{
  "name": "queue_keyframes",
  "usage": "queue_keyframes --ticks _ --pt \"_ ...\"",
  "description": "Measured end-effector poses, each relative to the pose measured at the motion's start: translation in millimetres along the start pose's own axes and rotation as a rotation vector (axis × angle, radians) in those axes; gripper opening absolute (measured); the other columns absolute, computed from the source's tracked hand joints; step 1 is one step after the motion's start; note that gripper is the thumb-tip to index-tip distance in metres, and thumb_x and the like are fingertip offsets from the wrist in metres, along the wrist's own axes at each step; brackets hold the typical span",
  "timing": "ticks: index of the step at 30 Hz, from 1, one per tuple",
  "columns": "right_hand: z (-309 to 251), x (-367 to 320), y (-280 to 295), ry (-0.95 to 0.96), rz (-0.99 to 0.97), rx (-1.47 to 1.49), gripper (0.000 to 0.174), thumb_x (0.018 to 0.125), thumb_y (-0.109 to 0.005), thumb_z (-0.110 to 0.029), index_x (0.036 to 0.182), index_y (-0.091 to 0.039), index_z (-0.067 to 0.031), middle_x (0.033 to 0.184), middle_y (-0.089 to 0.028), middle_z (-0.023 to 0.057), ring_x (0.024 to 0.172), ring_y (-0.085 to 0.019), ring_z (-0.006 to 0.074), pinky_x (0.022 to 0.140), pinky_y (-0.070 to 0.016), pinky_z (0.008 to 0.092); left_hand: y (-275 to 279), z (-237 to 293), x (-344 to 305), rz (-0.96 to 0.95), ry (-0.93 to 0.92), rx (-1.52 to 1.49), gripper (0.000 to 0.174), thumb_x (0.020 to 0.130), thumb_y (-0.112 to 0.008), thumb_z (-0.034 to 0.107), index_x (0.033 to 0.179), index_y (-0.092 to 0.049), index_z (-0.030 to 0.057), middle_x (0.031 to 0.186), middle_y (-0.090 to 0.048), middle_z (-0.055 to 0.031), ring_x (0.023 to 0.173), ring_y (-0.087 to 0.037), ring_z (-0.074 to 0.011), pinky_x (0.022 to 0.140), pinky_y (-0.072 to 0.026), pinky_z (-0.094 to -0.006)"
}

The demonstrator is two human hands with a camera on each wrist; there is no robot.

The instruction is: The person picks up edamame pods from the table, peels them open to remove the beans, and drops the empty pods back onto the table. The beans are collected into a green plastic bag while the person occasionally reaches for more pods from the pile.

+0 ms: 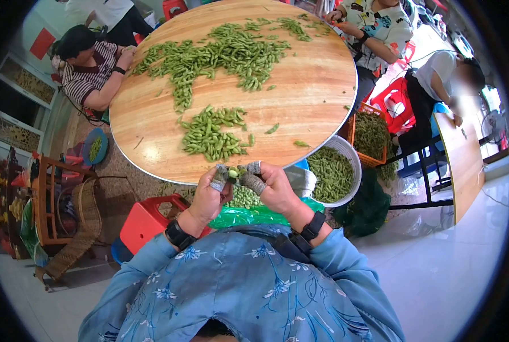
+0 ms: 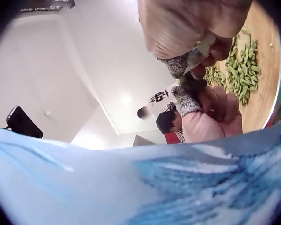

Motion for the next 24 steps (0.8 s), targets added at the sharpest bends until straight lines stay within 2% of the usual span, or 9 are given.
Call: queue_keyframes --ticks 3,7,10,12,13,15,21,23,24 --pt "4.5 3.9 0.0 0.009 -0.035 0.076 0.017 0.082 -0.054 -0.015 0.092 -0.056 -0.0011 0.079 -0.058 -0.0003 0.068 -0.051 0.0042 0.06 -0.0412 0.0183 0.0 -3.3 0.9 0.038 0.167 -0.264 0.02 0.088 -0.042 0.028 0.082 -0.051 0.0105 0.053 -0.035 0.0054 0.044 -0.031 -0.0054 0.04 -0.0265 -0.0204" --pt "-1.0 4.8 1.8 -0.078 0.013 0.06 0.015 0.083 -0.054 -0.019 0.084 -0.057 -0.0045 0.069 -0.055 -0.0045 0.058 -0.046 0.0022 0.049 -0.0349 0.0162 0.3 -6.9 2.8 0.052 0.152 -0.078 0.027 0.087 -0.042 0.035 0.081 -0.051 0.0098 0.051 -0.034 0.0033 0.044 -0.033 -0.0081 0.041 -0.0272 -0.0219" --pt "-5.7 7.2 7.3 -0.171 0.003 0.002 0.015 0.083 -0.052 -0.016 0.084 -0.057 -0.0016 0.074 -0.055 -0.003 0.067 -0.046 0.0042 0.059 -0.0386 0.0201 1.9 -1.4 5.4 -0.006 0.153 -0.101 0.022 0.086 -0.045 0.03 0.084 -0.051 0.0082 0.053 -0.038 0.0035 0.046 -0.035 -0.0066 0.042 -0.0283 -0.0206" --pt "-14.0 7.1 4.5 -0.255 0.01 -0.156 0.013 0.082 -0.052 -0.014 0.081 -0.057 -0.0022 0.07 -0.053 -0.0042 0.063 -0.045 0.0039 0.055 -0.0368 0.02 -2.3 0.8 10.0 -0.061 -0.332 0.613 0.015 0.085 -0.05 0.022 0.084 -0.052 0.0075 0.057 -0.043 0.0042 0.048 -0.037 -0.0039 0.043 -0.0288 -0.0186" --pt "-14.5 7.6 5.9 -0.231 0.003 -0.165 0.013 0.082 -0.052 -0.014 0.081 -0.057 -0.0022 0.07 -0.053 -0.0042 0.063 -0.045 0.0039 0.055 -0.0368 0.02 -1.3 5.7 10.3 -0.06 -0.357 0.621 0.015 0.085 -0.05 0.022 0.084 -0.052 0.0075 0.057 -0.043 0.0042 0.048 -0.037 -0.0039 0.043 -0.0288 -0.0186" --pt "-11.6 7.7 9.9 -0.291 -0.052 -0.119 0.012 0.081 -0.053 -0.013 0.081 -0.057 -0.0026 0.069 -0.052 -0.0047 0.062 -0.044 0.0034 0.054 -0.0362 0.0193 0.0 13.9 9.4 -0.191 -0.102 0.391 0.011 0.083 -0.053 0.019 0.083 -0.053 0.0079 0.061 -0.045 0.0055 0.05 -0.037 -0.0019 0.044 -0.029 -0.0173" --pt "-2.8 6.7 10.0 -0.313 -0.106 0.183 0.009 0.08 -0.054 -0.013 0.081 -0.056 -0.0039 0.072 -0.053 -0.0056 0.061 -0.044 0.0032 0.055 -0.0362 0.0182 1.2 12.3 10.6 -0.182 0.082 0.291 0.012 0.085 -0.048 0.018 0.082 -0.053 0.0086 0.058 -0.042 0.0071 0.049 -0.036 -0.0018 0.043 -0.0282 -0.0173" --pt "-5.7 8.9 6.5 -0.28 -0.08 -0.021 0.012 0.079 -0.056 -0.014 0.079 -0.057 -0.0019 0.067 -0.055 -0.0013 0.059 -0.045 0.0053 0.053 -0.0375 0.0207 0.9 8.0 8.2 -0.078 0.12 0.38 0.013 0.086 -0.046 0.017 0.081 -0.053 0.008 0.058 -0.041 0.0069 0.05 -0.036 -0.0022 0.044 -0.029 -0.0178" --pt "-8.0 11.0 4.9 -0.158 -0.056 -0.323 0.014 0.078 -0.057 -0.014 0.078 -0.057 -0.0004 0.064 -0.054 0.0021 0.058 -0.045 0.0065 0.052 -0.0381 0.0228 15.8 -10.6 16.8 -0.093 -0.009 0.554 0.013 0.086 -0.044 0.017 0.08 -0.052 0.0077 0.058 -0.041 0.0061 0.051 -0.037 -0.0029 0.045 -0.0296 -0.0181"
Point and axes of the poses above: each hand's wrist, its own x-axis towards the middle knuckle, its own y-axis out of the back of the hand, z = x × y, the point moved 1 cm from there along x, towards the middle knuckle
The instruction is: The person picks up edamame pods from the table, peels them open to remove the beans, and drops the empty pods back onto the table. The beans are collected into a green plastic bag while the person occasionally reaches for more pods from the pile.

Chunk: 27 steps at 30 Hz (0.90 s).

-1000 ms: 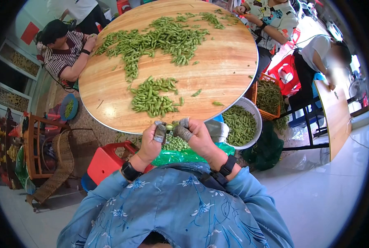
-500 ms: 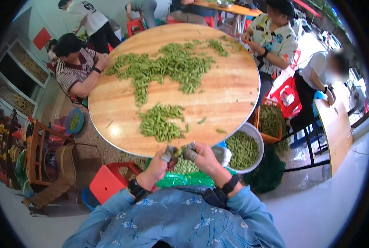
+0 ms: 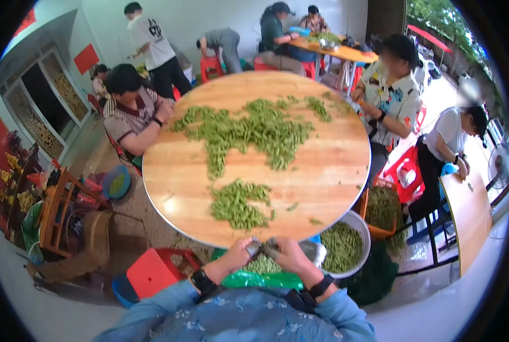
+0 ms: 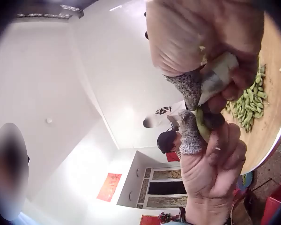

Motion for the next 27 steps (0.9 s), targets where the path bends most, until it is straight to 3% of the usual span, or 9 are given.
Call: queue_keyframes --ticks 1,3,14,17,19,21,23,24,27 --pt "-0.2 -0.8 -1.8 0.094 0.056 -0.298 0.016 0.078 -0.057 -0.015 0.077 -0.057 0.001 0.06 -0.053 0.0054 0.057 -0.045 0.0077 0.051 -0.0387 0.0249 -1.8 -1.7 0.4 0.017 -0.01 -0.032 0.012 0.085 -0.044 0.014 0.08 -0.052 0.0077 0.059 -0.042 0.0056 0.053 -0.037 -0.0033 0.045 -0.0299 -0.0185" --pt "7.9 2.6 -3.6 0.065 0.064 -0.236 0.018 0.076 -0.057 -0.015 0.075 -0.056 0.0025 0.056 -0.051 0.0116 0.055 -0.046 0.0101 0.05 -0.039 0.0286 -0.8 1.7 -1.1 -0.005 0.017 -0.065 0.011 0.085 -0.043 0.012 0.081 -0.052 0.0071 0.061 -0.043 0.0056 0.053 -0.037 -0.0032 0.045 -0.0301 -0.0186" --pt "21.4 6.7 -7.0 0.08 0.07 -0.238 0.007 0.071 -0.055 -0.003 0.076 -0.057 0.0027 0.063 -0.057 0.0165 0.057 -0.051 0.0136 0.054 -0.0419 0.0299 -8.4 -4.3 0.8 0.033 0.286 -0.352 0.017 0.079 -0.037 0.0 0.086 -0.051 0.0068 0.064 -0.044 0.0039 0.05 -0.039 -0.0046 0.043 -0.0294 -0.0174" --pt "32.0 4.2 0.6 0.065 0.153 -0.303 0.009 0.07 -0.055 -0.004 0.077 -0.058 0.0013 0.064 -0.057 0.0167 0.058 -0.054 0.0179 0.055 -0.0423 0.0313 -10.2 -47.1 10.8 0.091 0.225 -0.25 0.017 0.076 -0.04 -0.001 0.086 -0.052 0.0053 0.065 -0.047 0.002 0.051 -0.041 -0.0074 0.046 -0.0336 -0.0197" --pt "58.3 -0.9 28.5 0.01 0.232 -0.34 0.01 0.069 -0.055 -0.004 0.078 -0.059 0.0004 0.065 -0.058 0.0168 0.058 -0.055 0.0208 0.055 -0.0425 0.0323 -3.5 -64.1 13.9 0.064 -0.005 0.299 0.016 0.075 -0.043 -0.001 0.086 -0.053 0.0033 0.064 -0.049 -0.0002 0.053 -0.043 -0.0089 0.05 -0.0365 -0.0231" --pt "63.5 -15.1 62.8 -0.074 0.368 -0.487 0.015 0.066 -0.054 -0.003 0.08 -0.06 -0.0015 0.068 -0.058 0.0175 0.064 -0.058 0.0278 0.057 -0.0438 0.0342 -4.1 -49.3 13.4 0.038 0.058 0.465 0.013 0.074 -0.048 0.004 0.086 -0.053 0.0032 0.062 -0.053 -0.0058 0.053 -0.049 -0.0155 0.05 -0.0383 -0.0284" --pt "89.3 -32.3 101.5 -0.161 0.396 -0.771 0.022 0.063 -0.053 -0.003 0.084 -0.056 -0.0015 0.072 -0.057 0.0205 0.072 -0.057 0.0349 0.063 -0.0449 0.04 -5.5 -38.3 22.6 0.098 -0.181 0.747 0.018 0.073 -0.049 0.009 0.088 -0.053 0.0024 0.061 -0.056 -0.0131 0.057 -0.054 -0.0302 0.053 -0.0414 -0.0381" --pt "82.5 -39.3 113.5 -0.351 0.374 -0.885 0.022 0.063 -0.054 -0.004 0.084 -0.053 0.0012 0.073 -0.056 0.0231 0.073 -0.055 0.0378 0.064 -0.0439 0.0427 -5.6 -30.6 30.0 0.088 -0.178 0.747 0.018 0.073 -0.049 0.009 0.088 -0.053 0.0024 0.061 -0.056 -0.0131 0.057 -0.054 -0.0302 0.053 -0.0414 -0.0381" --pt "115.7 -65.8 140.2 -0.358 0.481 -0.893 0.013 0.065 -0.056 -0.004 0.071 -0.048 0.0038 0.064 -0.053 0.02 0.063 -0.054 0.0336 0.054 -0.0409 0.0382 -3.2 -14.8 66.3 0.128 -0.245 0.889 0.017 0.074 -0.048 0.01 0.088 -0.053 0.0036 0.065 -0.057 -0.014 0.061 -0.055 -0.0312 0.055 -0.0424 -0.0402"
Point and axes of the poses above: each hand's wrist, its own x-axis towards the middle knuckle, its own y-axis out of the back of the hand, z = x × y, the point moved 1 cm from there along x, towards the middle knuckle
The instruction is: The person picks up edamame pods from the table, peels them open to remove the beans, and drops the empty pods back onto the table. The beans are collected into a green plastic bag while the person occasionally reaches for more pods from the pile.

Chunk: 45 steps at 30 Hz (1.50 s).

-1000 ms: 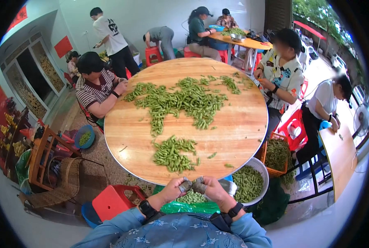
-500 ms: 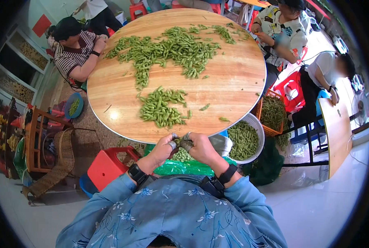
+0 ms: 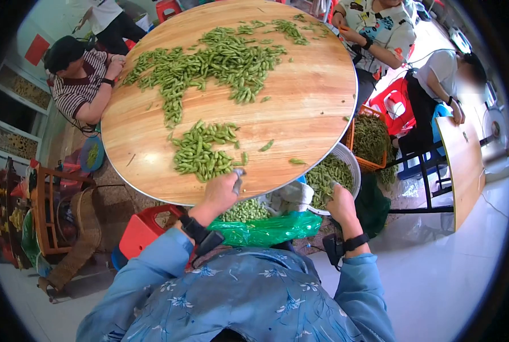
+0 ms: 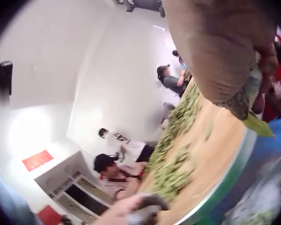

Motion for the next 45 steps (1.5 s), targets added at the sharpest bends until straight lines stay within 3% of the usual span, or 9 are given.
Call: queue_keyframes --ticks 9,12,14,18,30,38,41,43,45 --pt "-19.4 -20.8 -2.7 -0.031 0.019 0.444 0.013 0.065 -0.06 -0.008 0.068 -0.053 0.0026 0.054 -0.049 0.0167 0.049 -0.048 0.0184 0.047 -0.0384 0.0331 -29.6 -42.6 84.8 -0.197 -0.181 0.404 0.009 0.074 -0.046 0.013 0.077 -0.052 0.0063 0.066 -0.056 -0.0144 0.063 -0.057 -0.0299 0.05 -0.0438 -0.0414" --pt "-50.4 -16.9 6.3 0.016 -0.118 0.672 0.012 0.074 -0.056 0.0 0.086 -0.058 0.0042 0.073 -0.06 0.0056 0.062 -0.051 0.0103 0.057 -0.0421 0.0252 -26.1 -40.0 82.8 -0.255 -0.086 0.377 0.012 0.073 -0.049 0.016 0.07 -0.051 0.005 0.067 -0.056 -0.0159 0.065 -0.056 -0.0317 0.051 -0.0437 -0.0412" --pt "-68.7 -10.4 3.0 0.027 -0.22 0.905 0.017 0.078 -0.053 0.002 0.094 -0.056 0.0053 0.084 -0.059 0.0026 0.071 -0.052 0.0095 0.064 -0.0429 0.0229 -18.5 -28.2 67.6 -0.027 -0.094 0.177 0.015 0.075 -0.053 0.019 0.072 -0.051 0.0045 0.063 -0.054 -0.0142 0.061 -0.057 -0.0254 0.051 -0.0435 -0.0366" --pt "-120.6 -1.9 1.4 0.041 -0.372 1.301 0.024 0.079 -0.054 -0.007 0.102 -0.052 0.0025 0.076 -0.057 0.0027 0.064 -0.051 0.008 0.056 -0.04 0.0188 -19.2 -4.6 31.7 -0.057 0.175 -0.747 0.018 0.075 -0.061 0.016 0.079 -0.055 -0.0005 0.07 -0.058 -0.0071 0.062 -0.052 -0.0128 0.056 -0.0417 -0.0283" --pt "-196.7 -13.9 2.9 0.158 -0.585 1.303 0.013 0.079 -0.057 -0.01 0.089 -0.058 -0.0008 0.073 -0.059 0.0009 0.059 -0.049 0.005 0.052 -0.0384 0.0182 25.6 9.4 -46.0 -0.219 0.302 -1.131 0.016 0.081 -0.053 0.01 0.096 -0.052 0.0027 0.079 -0.053 0.001 0.072 -0.048 -0.0068 0.063 -0.0403 -0.019" --pt "-205.8 -23.6 2.2 0.287 -0.491 1.16 0.014 0.078 -0.056 -0.003 0.091 -0.056 0.0038 0.08 -0.06 0.005 0.071 -0.054 0.0094 0.065 -0.044 0.0225 56.4 20.2 -63.6 -0.485 0.422 -1.288 0.015 0.083 -0.046 0.009 0.097 -0.052 0.0089 0.064 -0.042 0.0075 0.048 -0.034 -0.0006 0.041 -0.0245 -0.0161" --pt "-210.6 -26.2 14.5 0.354 -0.427 1.049 0.016 0.078 -0.056 -0.002 0.092 -0.056 0.0044 0.081 -0.06 0.0049 0.073 -0.054 0.0096 0.066 -0.044 0.0226 50.1 17.2 -63.3 -0.435 0.357 -1.232 0.014 0.084 -0.047 0.011 0.096 -0.052 0.0083 0.065 -0.043 0.0069 0.05 -0.035 -0.0006 0.042 -0.0263 -0.0163" --pt "-212.1 -27.8 22.2 0.313 -0.488 1.05 0.017 0.077 -0.057 -0.002 0.093 -0.056 0.0046 0.083 -0.06 0.0051 0.074 -0.054 0.0097 0.066 -0.0442 0.0224 39.9 13.9 -56.6 -0.088 -0.051 -0.973 0.014 0.084 -0.047 0.012 0.096 -0.052 0.0079 0.065 -0.044 0.006 0.05 -0.036 -0.0009 0.042 -0.0272 -0.0166" --pt "-207.9 -26.6 21.2 0.3 -0.534 1.052 0.017 0.077 -0.056 -0.002 0.093 -0.056 0.0045 0.083 -0.06 0.0053 0.074 -0.054 0.0096 0.065 -0.0443 0.0223 36.4 13.0 -56.2 -0.07 -0.088 -0.906 0.013 0.084 -0.048 0.013 0.095 -0.052 0.0075 0.065 -0.045 0.0054 0.051 -0.036 -0.0013 0.042 -0.0278 -0.017"
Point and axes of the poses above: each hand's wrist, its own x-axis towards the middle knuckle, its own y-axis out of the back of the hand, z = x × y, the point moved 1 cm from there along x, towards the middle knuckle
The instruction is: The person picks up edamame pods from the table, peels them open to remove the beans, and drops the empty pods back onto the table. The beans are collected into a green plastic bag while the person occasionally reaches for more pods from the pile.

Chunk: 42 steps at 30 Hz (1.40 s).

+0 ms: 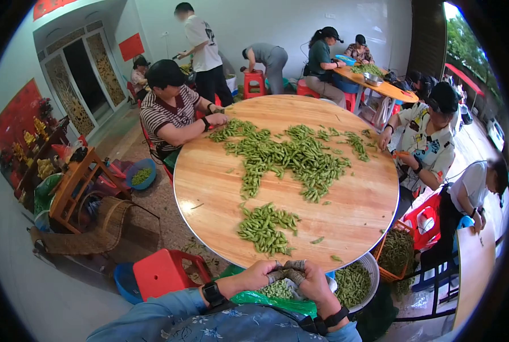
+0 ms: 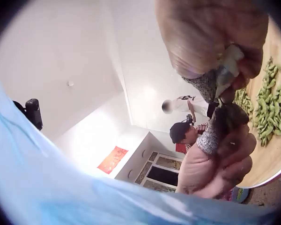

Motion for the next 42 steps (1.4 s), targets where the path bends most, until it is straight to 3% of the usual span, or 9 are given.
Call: queue_keyframes --ticks 2,7,9,13,16,18,22,33,42 --pt "1.0 -1.1 1.0 -0.027 -0.035 0.016 0.017 0.078 -0.056 -0.002 0.093 -0.056 0.0045 0.084 -0.06 0.0055 0.074 -0.054 0.0096 0.065 -0.0444 0.0221 1.6 7.5 1.3 0.002 -0.038 0.071 0.012 0.084 -0.048 0.014 0.094 -0.053 0.0071 0.066 -0.045 0.0048 0.051 -0.037 -0.0017 0.042 -0.0285 -0.0173" --pt "0.7 -6.8 -0.7 0.063 -0.025 0.014 0.016 0.078 -0.058 -0.005 0.091 -0.057 0.0035 0.08 -0.061 0.0054 0.071 -0.055 0.0088 0.062 -0.0445 0.0213 8.1 20.7 -5.8 -0.225 0.594 -0.581 0.012 0.085 -0.047 0.016 0.095 -0.051 0.0096 0.065 -0.043 0.0059 0.05 -0.034 -0.0017 0.042 -0.0257 -0.0168" --pt "-1.4 -6.0 0.5 0.03 -0.031 -0.031 0.016 0.078 -0.058 -0.007 0.091 -0.058 0.0031 0.079 -0.061 0.0051 0.07 -0.054 0.0083 0.062 -0.0442 0.021 12.2 23.3 -8.2 -0.285 0.595 -0.591 0.013 0.086 -0.046 0.017 0.097 -0.05 0.0114 0.065 -0.041 0.0075 0.051 -0.033 -0.001 0.042 -0.0243 -0.0159" --pt "0.3 -6.4 3.4 0.118 0.058 -0.172 0.019 0.078 -0.059 -0.01 0.092 -0.058 0.0024 0.08 -0.06 0.0038 0.074 -0.053 0.0079 0.065 -0.0447 0.023 6.1 37.3 -5.4 -0.21 0.466 -0.322 0.016 0.086 -0.047 0.018 0.098 -0.05 0.0078 0.071 -0.045 0.0072 0.058 -0.04 -0.0034 0.049 -0.0325 -0.0175" --pt "-10.4 -7.0 4.8 0.138 0.168 -0.148 0.024 0.079 -0.054 -0.005 0.102 -0.052 0.0053 0.087 -0.06 0.0074 0.08 -0.055 0.0112 0.07 -0.0444 0.024 -0.7 43.2 -0.3 -0.055 0.067 -0.13 0.018 0.086 -0.047 0.016 0.097 -0.049 0.0024 0.074 -0.049 0.0024 0.063 -0.046 -0.0094 0.054 -0.0387 -0.0234" --pt "-13.1 -11.2 6.1 0.094 0.119 -0.066 0.023 0.081 -0.052 -0.007 0.101 -0.053 0.004 0.086 -0.06 0.0056 0.078 -0.054 0.0101 0.069 -0.0436 0.0229 1.7 58.3 -0.3 0.161 -0.11 0.39 0.018 0.081 -0.049 0.01 0.094 -0.048 -0.0015 0.073 -0.054 -0.0082 0.064 -0.053 -0.0212 0.057 -0.0415 -0.0296" --pt "-12.2 -14.5 1.5 0.052 0.059 0.107 0.02 0.082 -0.053 -0.012 0.097 -0.057 0.0004 0.081 -0.058 -0.0005 0.067 -0.048 0.0047 0.059 -0.0397 0.0191 2.4 66.0 0.0 0.136 -0.09 0.655 0.025 0.067 -0.051 0.003 0.091 -0.048 -0.0026 0.07 -0.054 -0.0195 0.066 -0.053 -0.0372 0.057 -0.0416 -0.0416" --pt "-16.7 -9.7 -1.0 -0.034 0.076 0.093 0.015 0.082 -0.052 -0.014 0.083 -0.058 -0.001 0.067 -0.051 -0.0041 0.061 -0.042 0.0045 0.055 -0.0356 0.0193 6.2 58.4 1.7 0.015 -0.229 1.023 0.021 0.062 -0.056 0.005 0.081 -0.049 -0.001 0.065 -0.053 -0.0156 0.063 -0.054 -0.0317 0.053 -0.043 -0.0392" --pt "9.1 -1.2 -6.6 0.152 0.192 0.001 0.013 0.071 -0.053 -0.009 0.074 -0.059 0.0015 0.062 -0.057 0.0131 0.058 -0.054 0.016 0.053 -0.0427 0.0305 5.2 44.8 -0.4 -0.021 -0.129 0.966 0.014 0.068 -0.053 0.005 0.079 -0.048 -0.0013 0.063 -0.053 -0.0151 0.058 -0.053 -0.0328 0.051 -0.0408 -0.0387"
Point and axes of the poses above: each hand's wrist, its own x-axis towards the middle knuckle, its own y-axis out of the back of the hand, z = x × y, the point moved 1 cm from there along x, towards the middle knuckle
